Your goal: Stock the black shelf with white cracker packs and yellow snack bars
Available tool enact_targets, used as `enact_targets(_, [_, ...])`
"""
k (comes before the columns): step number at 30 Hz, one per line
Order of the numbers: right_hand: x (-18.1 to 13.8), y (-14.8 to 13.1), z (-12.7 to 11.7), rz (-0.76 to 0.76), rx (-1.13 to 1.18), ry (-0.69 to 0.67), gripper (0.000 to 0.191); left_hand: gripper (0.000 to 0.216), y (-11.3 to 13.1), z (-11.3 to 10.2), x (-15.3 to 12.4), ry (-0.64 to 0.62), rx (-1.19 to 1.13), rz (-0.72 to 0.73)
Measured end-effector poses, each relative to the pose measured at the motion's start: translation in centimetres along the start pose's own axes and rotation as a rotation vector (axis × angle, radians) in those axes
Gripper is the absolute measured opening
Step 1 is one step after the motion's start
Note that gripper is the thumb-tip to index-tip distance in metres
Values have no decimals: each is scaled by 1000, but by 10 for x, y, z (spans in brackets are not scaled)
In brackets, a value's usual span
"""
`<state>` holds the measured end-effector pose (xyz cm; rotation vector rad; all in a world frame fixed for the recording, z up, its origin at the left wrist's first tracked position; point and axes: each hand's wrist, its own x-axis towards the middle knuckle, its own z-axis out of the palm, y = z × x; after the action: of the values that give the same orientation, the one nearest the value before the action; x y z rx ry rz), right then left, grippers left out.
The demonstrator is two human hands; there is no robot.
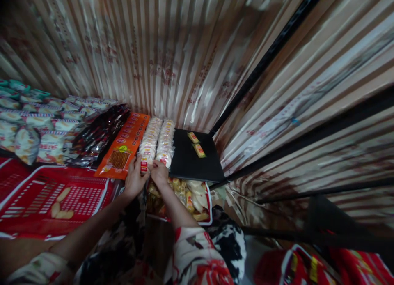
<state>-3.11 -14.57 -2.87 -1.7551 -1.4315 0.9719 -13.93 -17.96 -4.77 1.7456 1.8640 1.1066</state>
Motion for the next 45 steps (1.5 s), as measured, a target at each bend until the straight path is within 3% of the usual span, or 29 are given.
enact_targets(4, [4,-13,0,-24,-188,-39,10,58,-8,11,9,31,51,40])
enact_targets(7, [1,-16,-1,-71,-238,-22,18,55,-10,16,13,51,86,50])
enact_targets(14, [-8,3,-17,-442,-485,247,38,58,-10,21,15,46,150,113])
enact_targets(18, [5,24,-26,-407,-544,339,42,57,-7,22,18,60,148,119])
enact_targets(24, [18,47,-22,-400,-482,281,44,55,-5,25,27,71,134,132])
enact_targets(45, [15,47,-16,-350,-555,250,48,56,-10,38,47,94,226,191])
